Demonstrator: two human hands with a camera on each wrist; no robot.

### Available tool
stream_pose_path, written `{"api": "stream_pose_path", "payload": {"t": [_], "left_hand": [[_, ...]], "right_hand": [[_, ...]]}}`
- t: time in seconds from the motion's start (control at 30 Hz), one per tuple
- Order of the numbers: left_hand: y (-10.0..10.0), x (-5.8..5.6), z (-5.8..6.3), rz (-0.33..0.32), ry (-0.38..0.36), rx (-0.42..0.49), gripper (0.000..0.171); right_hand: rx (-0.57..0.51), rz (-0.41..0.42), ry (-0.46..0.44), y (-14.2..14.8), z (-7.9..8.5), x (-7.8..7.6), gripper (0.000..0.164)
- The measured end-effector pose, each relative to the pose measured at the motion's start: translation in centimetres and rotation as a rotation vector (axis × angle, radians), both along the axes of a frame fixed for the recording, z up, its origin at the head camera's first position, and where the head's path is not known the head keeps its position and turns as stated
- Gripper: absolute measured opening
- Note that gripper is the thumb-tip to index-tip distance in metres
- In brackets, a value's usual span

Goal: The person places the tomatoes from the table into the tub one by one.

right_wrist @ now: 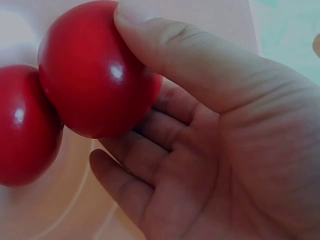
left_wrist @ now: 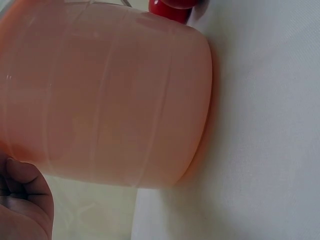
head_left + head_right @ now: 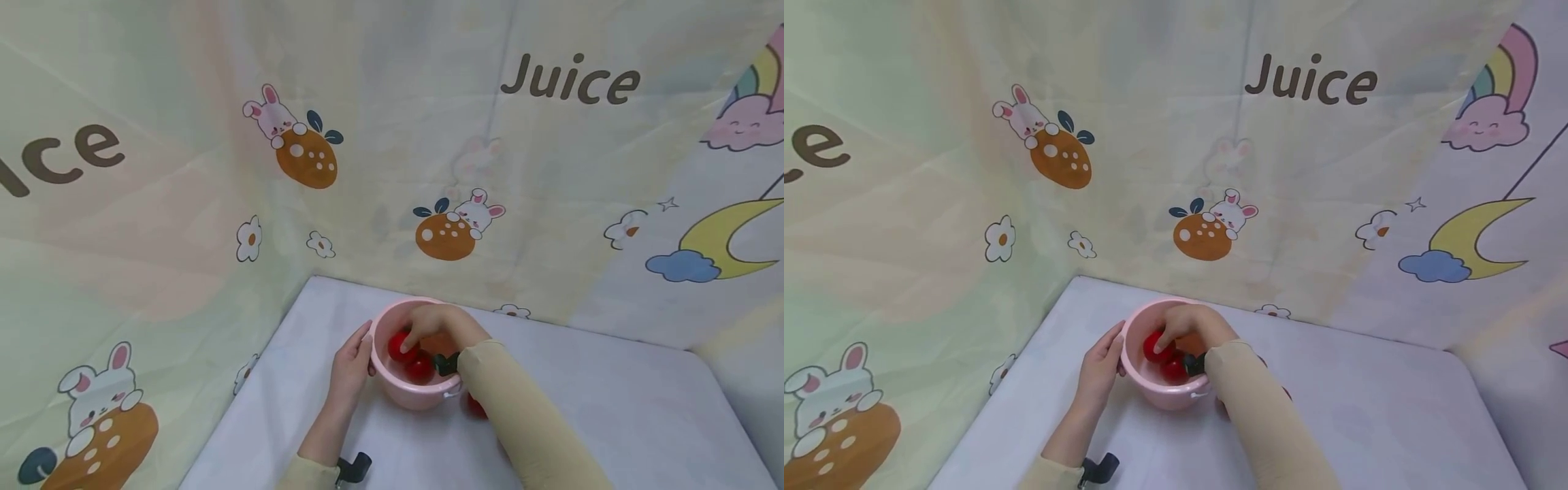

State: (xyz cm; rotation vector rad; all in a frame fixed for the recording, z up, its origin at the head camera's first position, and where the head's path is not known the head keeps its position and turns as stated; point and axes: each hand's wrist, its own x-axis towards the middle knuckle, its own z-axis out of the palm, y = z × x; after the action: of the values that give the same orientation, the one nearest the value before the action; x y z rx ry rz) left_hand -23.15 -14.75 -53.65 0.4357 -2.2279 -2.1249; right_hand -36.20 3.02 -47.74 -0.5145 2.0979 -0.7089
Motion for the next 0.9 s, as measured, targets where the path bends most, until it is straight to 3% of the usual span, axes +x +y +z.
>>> {"api": "stream_pose_path", "payload": {"t": [0.33, 0.47, 0.7, 0.9], "left_hand": [[0.03, 0.19, 0.26, -0.001, 0.02, -0.025, 0.045], [0.08, 0.19, 0.28, 0.004, 0.012, -0.027, 0.044], [0.13, 0.14, 0.21, 0.001, 0.017, -0.031, 0.047], [0.27, 0.03, 0.02, 0.015, 0.008, -0.031, 0.045]], "right_hand": [[-0.034, -0.059, -0.085, 0.33, -0.06, -0.28, 0.041], [-0.032, -0.078, -0.078, 0.45, -0.07, -0.25, 0.045], [0.013, 0.023, 0.047, 0.43, -0.14, -0.45, 0.044], [0.0, 0.057, 0.051, 0.68, -0.12, -0.58, 0.046]]}}
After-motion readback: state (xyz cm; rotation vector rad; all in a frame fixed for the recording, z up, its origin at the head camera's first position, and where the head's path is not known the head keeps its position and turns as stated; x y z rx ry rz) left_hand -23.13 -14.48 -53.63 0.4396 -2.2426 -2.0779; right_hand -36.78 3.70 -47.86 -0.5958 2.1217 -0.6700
